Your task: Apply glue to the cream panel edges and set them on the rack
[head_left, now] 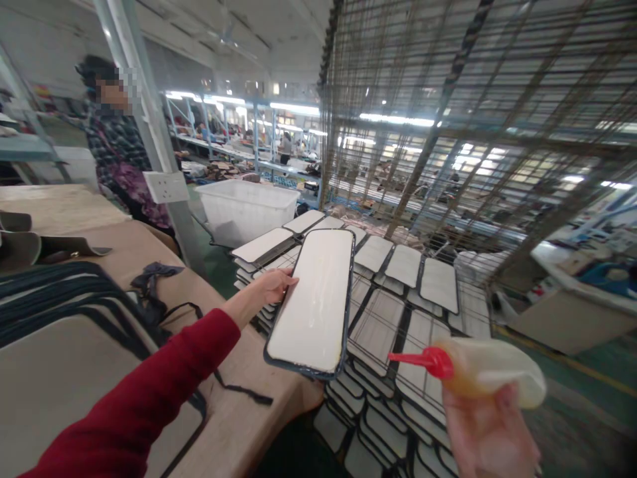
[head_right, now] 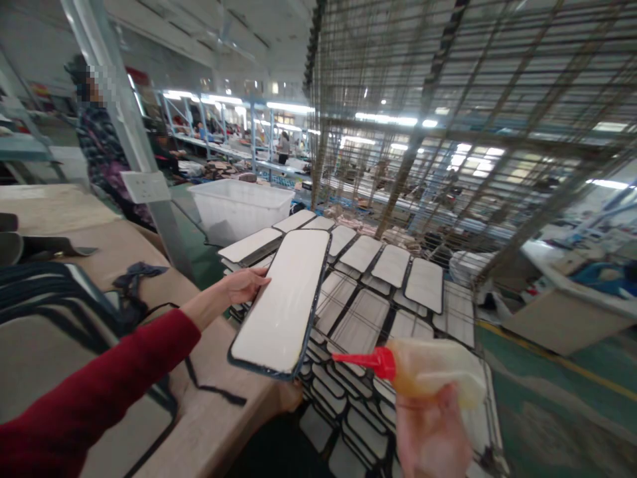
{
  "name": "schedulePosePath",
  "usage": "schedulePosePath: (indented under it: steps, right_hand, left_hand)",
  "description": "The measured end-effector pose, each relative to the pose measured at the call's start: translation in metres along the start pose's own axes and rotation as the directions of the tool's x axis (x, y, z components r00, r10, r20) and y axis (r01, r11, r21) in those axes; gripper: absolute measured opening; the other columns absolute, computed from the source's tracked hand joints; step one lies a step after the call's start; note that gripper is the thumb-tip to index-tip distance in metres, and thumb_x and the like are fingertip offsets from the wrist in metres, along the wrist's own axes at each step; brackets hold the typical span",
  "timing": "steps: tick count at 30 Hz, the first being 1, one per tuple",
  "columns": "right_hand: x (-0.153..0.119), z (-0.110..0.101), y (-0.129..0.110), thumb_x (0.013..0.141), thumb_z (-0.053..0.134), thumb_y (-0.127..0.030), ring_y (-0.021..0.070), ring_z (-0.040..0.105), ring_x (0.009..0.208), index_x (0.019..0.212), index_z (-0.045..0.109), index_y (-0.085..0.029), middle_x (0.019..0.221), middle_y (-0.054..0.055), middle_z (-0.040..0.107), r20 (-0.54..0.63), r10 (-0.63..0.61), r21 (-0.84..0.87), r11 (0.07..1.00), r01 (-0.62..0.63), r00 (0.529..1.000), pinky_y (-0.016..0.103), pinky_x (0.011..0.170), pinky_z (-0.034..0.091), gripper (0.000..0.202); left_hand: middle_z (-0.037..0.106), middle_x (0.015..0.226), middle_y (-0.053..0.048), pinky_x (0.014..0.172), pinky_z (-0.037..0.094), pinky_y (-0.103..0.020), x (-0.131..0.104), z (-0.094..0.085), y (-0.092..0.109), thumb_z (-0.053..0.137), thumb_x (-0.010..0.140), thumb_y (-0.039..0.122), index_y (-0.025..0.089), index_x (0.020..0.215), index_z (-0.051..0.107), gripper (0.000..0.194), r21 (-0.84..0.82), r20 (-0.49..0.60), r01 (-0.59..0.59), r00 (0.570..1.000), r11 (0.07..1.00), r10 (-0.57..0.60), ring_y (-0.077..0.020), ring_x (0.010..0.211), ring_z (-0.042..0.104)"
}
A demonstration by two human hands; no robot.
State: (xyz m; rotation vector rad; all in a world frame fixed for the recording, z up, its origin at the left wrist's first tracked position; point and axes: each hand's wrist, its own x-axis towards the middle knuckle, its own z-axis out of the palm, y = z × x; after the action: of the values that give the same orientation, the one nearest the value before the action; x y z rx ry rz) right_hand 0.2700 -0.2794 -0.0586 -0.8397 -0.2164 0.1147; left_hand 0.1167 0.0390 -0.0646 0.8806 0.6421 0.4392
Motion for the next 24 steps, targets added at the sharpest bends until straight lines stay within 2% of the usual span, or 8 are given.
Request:
schedulePosePath:
  steps: [2, 4, 8, 11, 15, 20, 21, 24]
  right_hand:
    - [0.009, -0.016, -0.008, 0.068, 0.072, -0.036, 0.0237, 0.051, 0.119, 0.116, 0.060, -0.021, 0.134, 0.002, 0.052, -0.062, 0.018, 0.053, 0.999, -0.015, 0.998, 0.034, 0.084, 0.056, 0.051]
    - [0.017, -0.033, -0.017, 0.071, 0.069, -0.036, 0.0223, 0.052, 0.118, 0.114, 0.061, -0.020, 0.133, 0.003, 0.053, -0.172, 0.059, 0.112, 0.993, -0.040, 0.983, 0.032, 0.084, 0.056, 0.046]
    - [0.033, -0.066, -0.038, 0.075, 0.063, -0.036, 0.0228, 0.056, 0.114, 0.106, 0.061, -0.012, 0.126, 0.012, 0.057, -0.348, 0.176, 0.189, 0.975, -0.115, 0.921, 0.034, 0.090, 0.052, 0.039]
    - [0.040, -0.091, -0.052, 0.075, 0.062, -0.036, 0.0235, 0.057, 0.112, 0.106, 0.060, -0.010, 0.121, 0.015, 0.060, -0.428, 0.206, 0.190, 0.973, -0.135, 0.880, 0.036, 0.094, 0.050, 0.040]
    - [0.046, -0.120, -0.067, 0.074, 0.065, -0.038, 0.0239, 0.057, 0.113, 0.106, 0.060, -0.011, 0.120, 0.014, 0.060, -0.447, 0.186, 0.165, 0.978, -0.124, 0.875, 0.034, 0.086, 0.055, 0.042]
    - [0.052, -0.152, -0.085, 0.074, 0.066, -0.038, 0.0233, 0.060, 0.107, 0.108, 0.060, -0.013, 0.120, 0.013, 0.060, -0.527, 0.231, 0.239, 0.964, -0.118, 0.818, 0.028, 0.069, 0.059, 0.043]
    - [0.054, -0.161, -0.088, 0.074, 0.066, -0.039, 0.0232, 0.061, 0.105, 0.108, 0.060, -0.013, 0.120, 0.013, 0.060, -0.529, 0.218, 0.235, 0.966, -0.105, 0.820, 0.029, 0.068, 0.060, 0.043]
    - [0.059, -0.196, -0.092, 0.075, 0.064, -0.042, 0.0248, 0.062, 0.103, 0.107, 0.062, -0.016, 0.117, 0.013, 0.062, -0.484, 0.108, 0.159, 0.987, -0.034, 0.868, 0.034, 0.073, 0.060, 0.041]
  left_hand:
    - [0.072, 0.073, -0.008, 0.061, 0.054, -0.030, 0.001, 0.013, -0.006, 0.066, 0.062, -0.005, 0.010, 0.106, 0.065, 0.046, 0.015, 0.002, -0.008, 1.000, 1.000, 0.008, -0.0215, 0.064, 0.068]
    - [0.072, 0.069, -0.006, 0.057, 0.054, -0.028, 0.003, 0.028, -0.012, 0.064, 0.063, -0.006, 0.009, 0.105, 0.064, 0.045, 0.039, 0.002, -0.013, 1.000, 0.999, 0.013, -0.0204, 0.061, 0.067]
    - [0.069, 0.062, -0.002, 0.052, 0.052, -0.024, 0.013, 0.064, -0.027, 0.064, 0.065, -0.007, 0.011, 0.101, 0.063, 0.040, 0.053, -0.064, -0.020, 0.998, 0.998, 0.023, -0.0165, 0.053, 0.064]
    - [0.071, 0.068, -0.003, 0.054, 0.052, -0.023, 0.025, 0.094, -0.041, 0.066, 0.065, -0.005, 0.013, 0.102, 0.062, 0.041, 0.055, -0.087, -0.019, 0.996, 0.998, 0.024, -0.0159, 0.057, 0.065]
    - [0.072, 0.074, -0.004, 0.058, 0.053, -0.024, 0.040, 0.132, -0.062, 0.066, 0.064, -0.005, 0.014, 0.101, 0.062, 0.041, 0.054, -0.109, -0.029, 0.993, 0.998, 0.035, -0.0168, 0.063, 0.067]
    - [0.069, 0.067, -0.003, 0.057, 0.051, -0.023, 0.043, 0.167, -0.088, 0.064, 0.062, -0.005, 0.013, 0.088, 0.062, 0.031, 0.068, -0.063, -0.060, 0.996, 0.996, 0.064, -0.0172, 0.063, 0.066]
    - [0.069, 0.066, -0.003, 0.056, 0.051, -0.023, 0.044, 0.172, -0.093, 0.065, 0.061, -0.004, 0.013, 0.087, 0.062, 0.031, 0.075, -0.051, -0.069, 0.996, 0.995, 0.073, -0.0171, 0.063, 0.066]
    - [0.069, 0.066, -0.002, 0.057, 0.049, -0.023, 0.047, 0.184, -0.111, 0.067, 0.058, 0.000, 0.014, 0.089, 0.064, 0.034, 0.126, 0.001, -0.092, 0.996, 0.988, 0.093, -0.0167, 0.063, 0.066]
